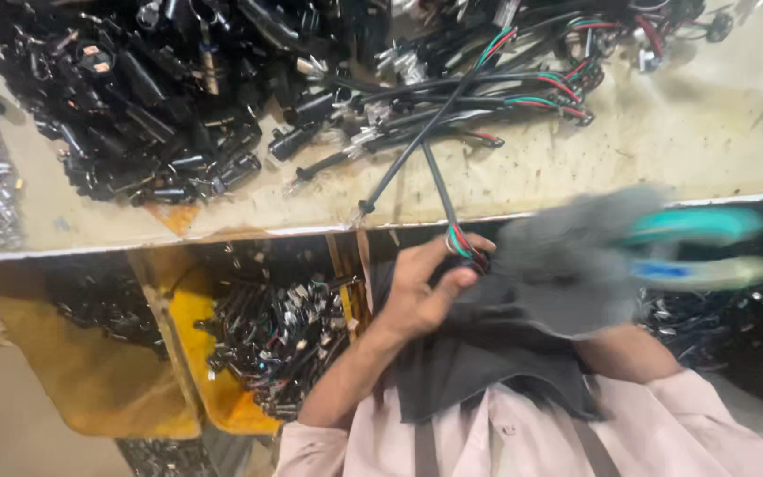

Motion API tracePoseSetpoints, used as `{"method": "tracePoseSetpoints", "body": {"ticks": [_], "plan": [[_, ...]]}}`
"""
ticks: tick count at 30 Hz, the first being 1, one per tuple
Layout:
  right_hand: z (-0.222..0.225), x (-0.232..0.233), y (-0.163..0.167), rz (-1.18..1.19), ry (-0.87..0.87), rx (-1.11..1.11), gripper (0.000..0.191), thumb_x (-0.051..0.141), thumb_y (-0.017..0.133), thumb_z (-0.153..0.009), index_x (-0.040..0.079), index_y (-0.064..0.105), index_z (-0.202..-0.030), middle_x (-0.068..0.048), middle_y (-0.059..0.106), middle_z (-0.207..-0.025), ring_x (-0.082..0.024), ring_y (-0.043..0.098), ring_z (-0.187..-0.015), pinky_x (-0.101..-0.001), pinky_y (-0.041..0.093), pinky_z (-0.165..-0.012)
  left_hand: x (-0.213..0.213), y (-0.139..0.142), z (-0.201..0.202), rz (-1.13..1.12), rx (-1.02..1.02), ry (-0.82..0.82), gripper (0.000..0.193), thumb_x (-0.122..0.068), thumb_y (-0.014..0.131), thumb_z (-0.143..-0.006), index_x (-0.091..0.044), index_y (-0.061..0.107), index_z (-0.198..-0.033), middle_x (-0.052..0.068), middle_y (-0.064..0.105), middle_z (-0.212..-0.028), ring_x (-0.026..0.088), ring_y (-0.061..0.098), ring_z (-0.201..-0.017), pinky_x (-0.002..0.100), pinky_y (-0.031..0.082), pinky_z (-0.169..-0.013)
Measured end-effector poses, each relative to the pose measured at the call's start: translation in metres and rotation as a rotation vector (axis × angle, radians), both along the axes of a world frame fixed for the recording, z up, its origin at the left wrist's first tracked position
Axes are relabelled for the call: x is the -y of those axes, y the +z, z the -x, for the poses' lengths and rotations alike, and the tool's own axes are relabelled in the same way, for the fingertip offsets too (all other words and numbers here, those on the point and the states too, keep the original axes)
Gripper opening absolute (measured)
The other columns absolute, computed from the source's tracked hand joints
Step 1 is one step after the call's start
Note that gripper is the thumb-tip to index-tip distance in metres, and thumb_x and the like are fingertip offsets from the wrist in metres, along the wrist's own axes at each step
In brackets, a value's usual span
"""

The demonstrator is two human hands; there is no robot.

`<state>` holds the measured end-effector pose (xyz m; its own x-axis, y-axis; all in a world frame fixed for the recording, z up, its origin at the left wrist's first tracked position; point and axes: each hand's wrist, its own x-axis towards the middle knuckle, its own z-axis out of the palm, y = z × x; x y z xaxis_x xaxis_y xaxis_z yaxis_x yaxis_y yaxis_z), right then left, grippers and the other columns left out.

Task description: The person repeatedly picks black plastic connectors and wire harnesses from a table, inserts the connector into the harness, and places the assembled unit into a yellow bin below. The process is repeated continuously throughout the clip.

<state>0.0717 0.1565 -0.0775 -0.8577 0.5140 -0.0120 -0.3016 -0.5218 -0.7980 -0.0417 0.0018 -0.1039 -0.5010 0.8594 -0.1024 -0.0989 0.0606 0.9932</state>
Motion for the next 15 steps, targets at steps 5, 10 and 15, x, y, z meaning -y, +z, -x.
{"method": "tracePoseSetpoints", "body": {"ticks": [5,10,15], "plan": [[0.005,-0.001,-0.008,0.124,-0.135,-0.033,0.031,0.015,0.076,-0.092,0.014,0.047,-0.082,-0.005,0.045,-0.070,-0.019,0.041,-0.057,-0.0357,0.033,-0.052,0.010,-0.004,0.005,-0.061,-0.123,-0.046,0.033,-0.024,0.072,-0.100,-0.003,0.068,-0.126,0.010,0.076,-0.108,0.022,0.076,-0.101,0.031,0.057,-0.093],[0.074,-0.057,0.009,-1.312,-0.143,0.290,0.019,0.008,0.073,-0.090,0.011,0.057,-0.098,-0.012,0.059,-0.084,-0.026,0.056,-0.064,-0.0376,0.041,-0.055,-0.003,0.026,-0.009,0.132,0.411,-0.262,0.064,-0.023,0.073,-0.094,-0.007,0.056,-0.153,0.014,0.065,-0.093,0.025,0.060,-0.075,0.035,0.047,-0.067],[0.115,-0.082,0.024,-1.728,-0.104,0.359,0.039,0.006,0.076,-0.093,0.004,0.059,-0.128,-0.016,0.065,-0.114,-0.033,0.069,-0.095,-0.0406,0.055,-0.076,-0.025,0.034,-0.029,0.403,-0.482,-0.992,0.080,-0.026,0.067,-0.096,-0.005,0.030,-0.164,0.023,0.068,-0.098,0.038,0.072,-0.077,0.048,0.058,-0.060]]}}
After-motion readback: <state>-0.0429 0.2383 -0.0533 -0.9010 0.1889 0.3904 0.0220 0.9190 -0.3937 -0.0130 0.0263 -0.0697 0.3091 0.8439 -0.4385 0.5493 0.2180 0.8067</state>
